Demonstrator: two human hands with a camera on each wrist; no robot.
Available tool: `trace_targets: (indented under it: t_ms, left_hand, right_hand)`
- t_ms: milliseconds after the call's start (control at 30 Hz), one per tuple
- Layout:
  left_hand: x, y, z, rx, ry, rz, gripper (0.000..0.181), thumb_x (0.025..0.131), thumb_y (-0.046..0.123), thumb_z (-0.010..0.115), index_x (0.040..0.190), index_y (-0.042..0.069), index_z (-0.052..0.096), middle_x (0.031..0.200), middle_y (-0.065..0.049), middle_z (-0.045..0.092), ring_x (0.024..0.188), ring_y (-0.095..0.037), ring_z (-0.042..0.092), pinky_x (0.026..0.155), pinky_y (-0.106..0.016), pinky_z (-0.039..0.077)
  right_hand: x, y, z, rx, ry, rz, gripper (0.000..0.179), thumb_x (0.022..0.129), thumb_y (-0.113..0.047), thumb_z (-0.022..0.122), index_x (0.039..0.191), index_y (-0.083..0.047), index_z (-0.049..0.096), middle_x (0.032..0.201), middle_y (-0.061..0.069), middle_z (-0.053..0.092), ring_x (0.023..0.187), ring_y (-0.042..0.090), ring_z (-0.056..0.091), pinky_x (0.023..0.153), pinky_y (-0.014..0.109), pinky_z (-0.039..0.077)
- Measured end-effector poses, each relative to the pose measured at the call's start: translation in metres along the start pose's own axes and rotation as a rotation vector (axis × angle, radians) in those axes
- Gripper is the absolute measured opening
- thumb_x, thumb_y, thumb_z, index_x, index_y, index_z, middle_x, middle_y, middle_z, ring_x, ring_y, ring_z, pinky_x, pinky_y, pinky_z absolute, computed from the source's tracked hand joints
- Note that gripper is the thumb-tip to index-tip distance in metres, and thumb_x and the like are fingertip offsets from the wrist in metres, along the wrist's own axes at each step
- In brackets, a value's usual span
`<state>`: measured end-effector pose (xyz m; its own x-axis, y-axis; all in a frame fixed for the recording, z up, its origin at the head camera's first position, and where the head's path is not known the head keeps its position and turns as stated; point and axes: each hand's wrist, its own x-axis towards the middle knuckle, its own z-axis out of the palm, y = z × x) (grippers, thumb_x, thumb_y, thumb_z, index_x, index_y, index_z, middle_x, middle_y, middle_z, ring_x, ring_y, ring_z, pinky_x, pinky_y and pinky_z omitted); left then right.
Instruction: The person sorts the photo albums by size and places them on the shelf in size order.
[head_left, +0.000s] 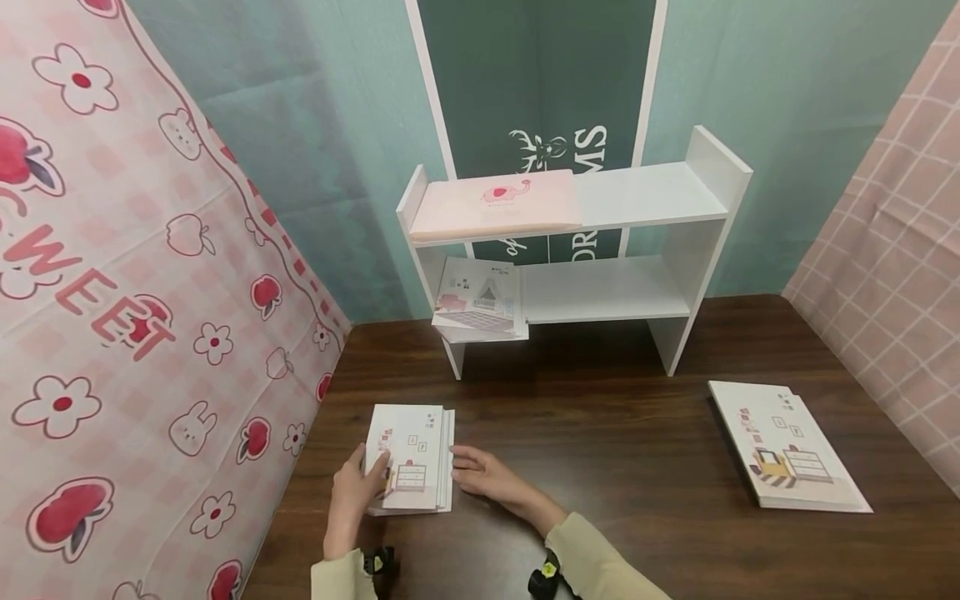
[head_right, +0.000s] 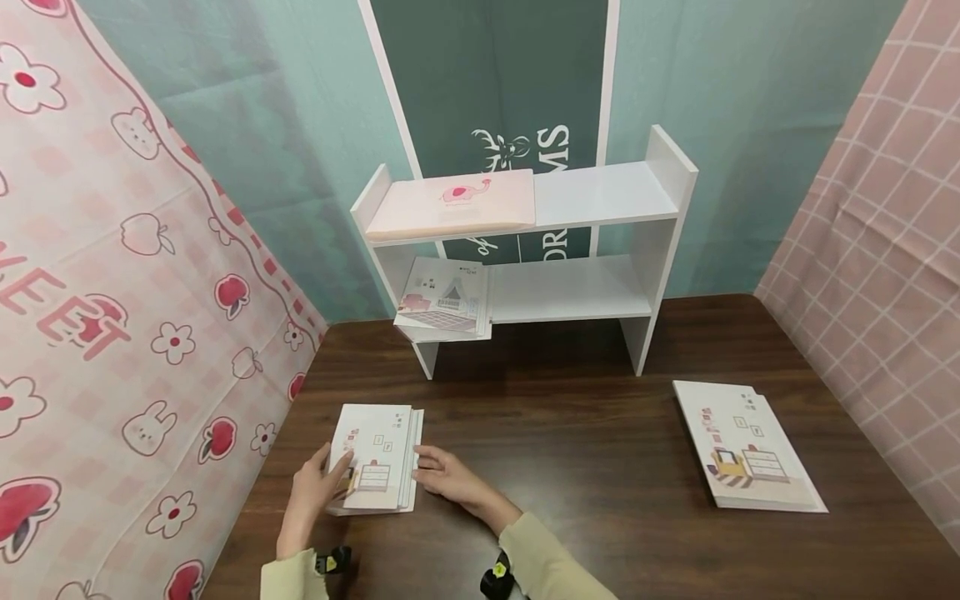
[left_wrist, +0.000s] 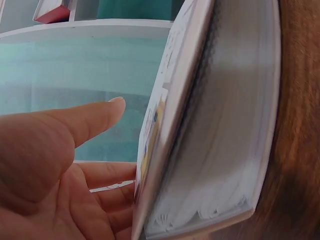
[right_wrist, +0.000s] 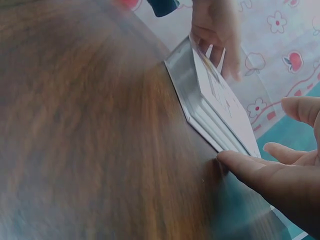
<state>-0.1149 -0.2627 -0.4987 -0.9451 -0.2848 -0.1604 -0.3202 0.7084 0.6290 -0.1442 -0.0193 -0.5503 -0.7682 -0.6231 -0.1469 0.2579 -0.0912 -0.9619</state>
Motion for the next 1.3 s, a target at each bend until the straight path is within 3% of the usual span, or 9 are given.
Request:
trace_targets:
  t_ms: [333,567,933,1300]
  left_hand:
    - [-0.002,-0.004,-0.003,0.0,-0.021,0.019,0.068,0.094,0.039,0.052,0.136,-0.012,0.035,0.135,-0.034,0.037,0.124,-0.048,0.038,0.1,-0.057,0.033]
    - [-0.002,-0.004,-0.001,-0.014,-0.024,0.054,0.069,0.093,0.041,0.052,0.135,-0.012,0.037,0.132,-0.035,0.042,0.122,-0.048,0.041,0.098,-0.058,0.035]
    - [-0.006,-0.002,0.002,-0.046,-0.023,0.048,0.069,0.092,0.045,0.052,0.136,-0.007,0.039,0.123,-0.031,0.053,0.104,-0.036,0.056,0.09,-0.054,0.043]
    - [-0.012,0.001,0.005,-0.047,-0.033,0.049,0.069,0.092,0.045,0.053,0.137,-0.005,0.038,0.12,-0.028,0.054,0.101,-0.031,0.055,0.089,-0.051,0.044]
  right_hand:
    - [-0.003,0.003,0.006,0.059,0.015,-0.018,0.057,0.093,-0.018,0.055,0.14,0.005,0.032,0.14,0.03,0.034,0.126,0.037,0.041,0.099,0.045,0.041]
    - [-0.002,0.008,0.011,0.094,0.092,-0.101,0.057,0.09,-0.01,0.057,0.138,0.007,0.033,0.138,0.031,0.037,0.127,0.038,0.04,0.099,0.033,0.04]
    - [0.001,0.01,0.009,0.231,0.148,-0.071,0.056,0.092,-0.01,0.053,0.14,0.008,0.028,0.139,0.031,0.034,0.122,0.031,0.045,0.099,0.035,0.042]
    - [0.0,0.006,0.007,0.275,0.185,-0.04,0.062,0.089,-0.008,0.056,0.141,0.008,0.025,0.137,0.033,0.034,0.119,0.028,0.048,0.099,0.035,0.042]
